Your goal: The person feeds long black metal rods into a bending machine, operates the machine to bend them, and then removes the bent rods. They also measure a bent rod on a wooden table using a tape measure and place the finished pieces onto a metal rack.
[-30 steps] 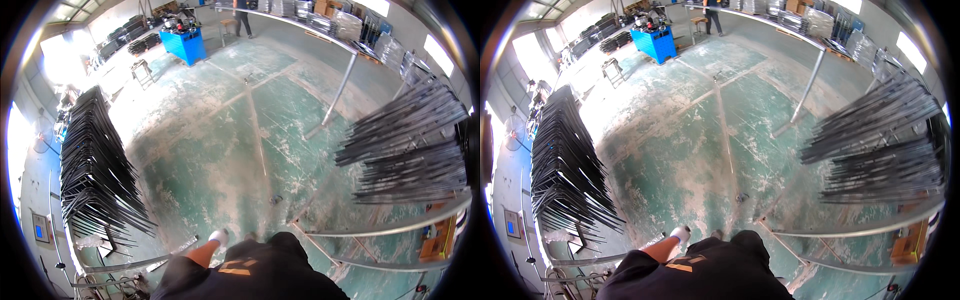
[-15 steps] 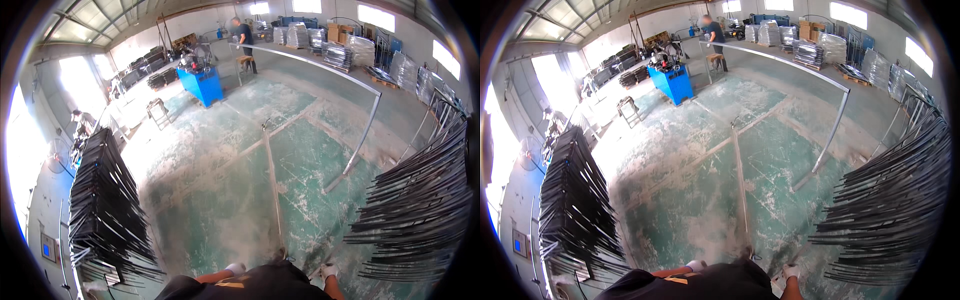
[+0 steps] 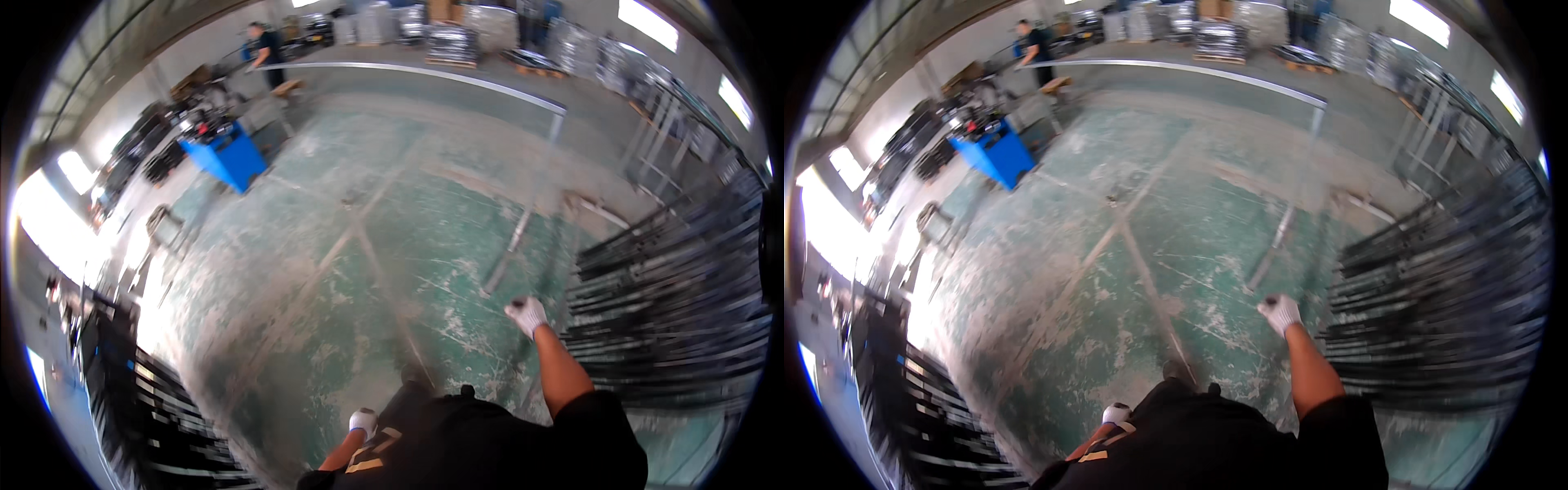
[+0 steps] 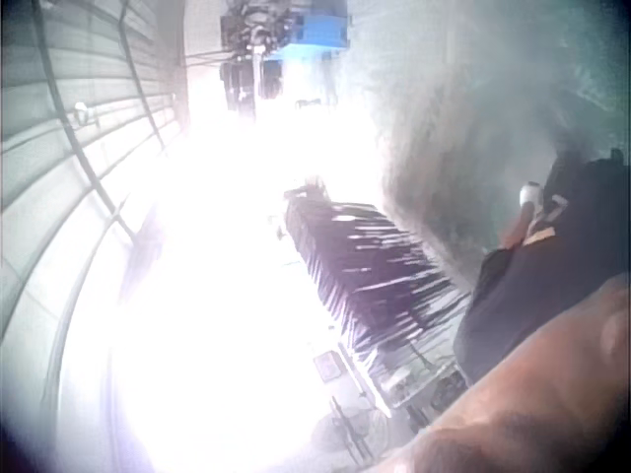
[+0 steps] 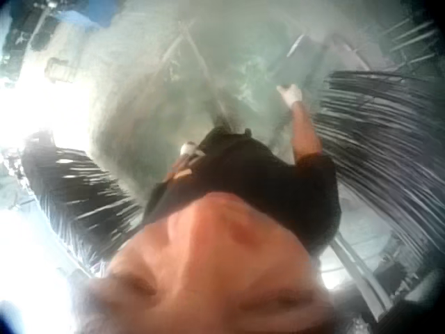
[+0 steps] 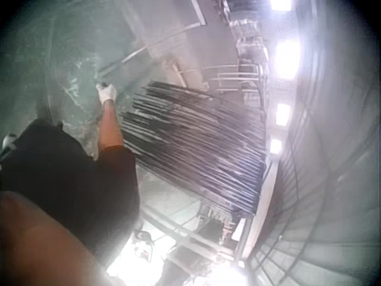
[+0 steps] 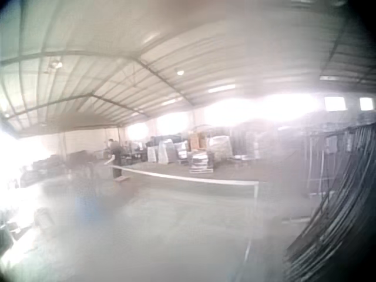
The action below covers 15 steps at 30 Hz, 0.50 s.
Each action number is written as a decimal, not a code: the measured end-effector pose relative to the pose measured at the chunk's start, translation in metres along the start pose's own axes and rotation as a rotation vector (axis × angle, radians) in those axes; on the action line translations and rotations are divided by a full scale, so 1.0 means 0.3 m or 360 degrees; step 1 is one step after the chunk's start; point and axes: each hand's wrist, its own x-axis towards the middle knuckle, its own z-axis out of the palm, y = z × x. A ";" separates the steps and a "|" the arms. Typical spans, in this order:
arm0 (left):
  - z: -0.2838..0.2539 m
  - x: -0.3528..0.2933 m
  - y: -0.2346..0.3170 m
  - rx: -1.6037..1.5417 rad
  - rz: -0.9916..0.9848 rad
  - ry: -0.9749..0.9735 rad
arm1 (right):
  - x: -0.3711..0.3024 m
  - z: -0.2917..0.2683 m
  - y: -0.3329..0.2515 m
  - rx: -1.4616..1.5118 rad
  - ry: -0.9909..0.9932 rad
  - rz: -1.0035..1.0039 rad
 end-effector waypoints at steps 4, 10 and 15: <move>0.069 0.370 -0.117 0.0164 0.0502 0.0300 | 0.277 -0.153 -0.069 0.0310 0.0261 0.0285; -0.300 0.551 0.109 -0.1836 -0.0697 0.0201 | 0.699 -0.430 0.022 0.0378 0.0458 0.0330; -0.486 0.687 0.152 -0.1682 -0.0885 0.0517 | 1.258 -0.629 0.180 0.0605 0.0628 0.0101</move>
